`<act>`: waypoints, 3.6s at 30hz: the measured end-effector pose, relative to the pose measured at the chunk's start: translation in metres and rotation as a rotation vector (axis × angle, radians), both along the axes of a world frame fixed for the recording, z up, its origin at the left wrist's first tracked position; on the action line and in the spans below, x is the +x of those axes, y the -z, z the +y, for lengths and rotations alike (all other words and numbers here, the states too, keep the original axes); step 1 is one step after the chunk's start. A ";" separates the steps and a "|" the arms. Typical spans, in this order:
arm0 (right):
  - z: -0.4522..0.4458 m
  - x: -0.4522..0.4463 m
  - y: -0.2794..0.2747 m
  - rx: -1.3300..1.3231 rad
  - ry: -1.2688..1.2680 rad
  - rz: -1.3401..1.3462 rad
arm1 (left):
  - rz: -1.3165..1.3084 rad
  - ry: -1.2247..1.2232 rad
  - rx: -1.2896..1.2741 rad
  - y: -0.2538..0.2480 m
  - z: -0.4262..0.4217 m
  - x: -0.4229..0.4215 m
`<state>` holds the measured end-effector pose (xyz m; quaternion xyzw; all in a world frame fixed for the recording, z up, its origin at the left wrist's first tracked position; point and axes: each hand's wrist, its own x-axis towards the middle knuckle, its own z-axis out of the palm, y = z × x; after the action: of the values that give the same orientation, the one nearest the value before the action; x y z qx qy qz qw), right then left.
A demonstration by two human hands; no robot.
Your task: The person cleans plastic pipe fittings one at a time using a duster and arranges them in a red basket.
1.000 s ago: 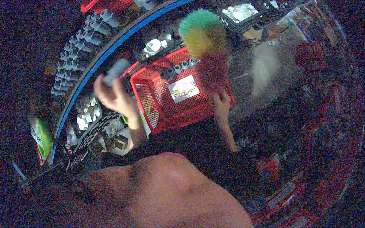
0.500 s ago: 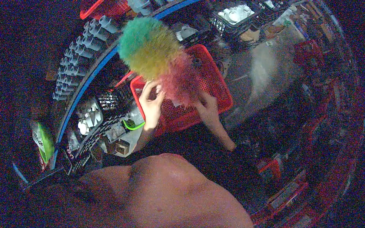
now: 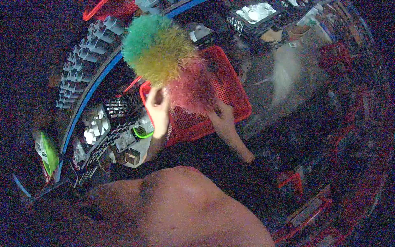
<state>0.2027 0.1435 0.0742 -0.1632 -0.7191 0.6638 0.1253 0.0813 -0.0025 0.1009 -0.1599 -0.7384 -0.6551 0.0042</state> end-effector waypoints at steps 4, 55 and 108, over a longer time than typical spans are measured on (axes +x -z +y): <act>-0.010 0.002 0.009 -0.068 -0.019 -0.026 | -0.097 -0.156 0.536 -0.015 -0.007 -0.034; -0.024 0.001 0.005 -0.059 0.035 0.088 | -0.112 0.116 0.201 -0.010 0.002 -0.012; -0.017 0.003 0.006 0.191 -0.098 -0.063 | -0.397 -0.080 0.507 0.021 -0.023 -0.032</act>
<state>0.2061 0.1265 0.0686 -0.1360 -0.7898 0.5920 0.0848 0.0496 -0.0252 0.0804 0.0065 -0.5439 -0.8358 -0.0745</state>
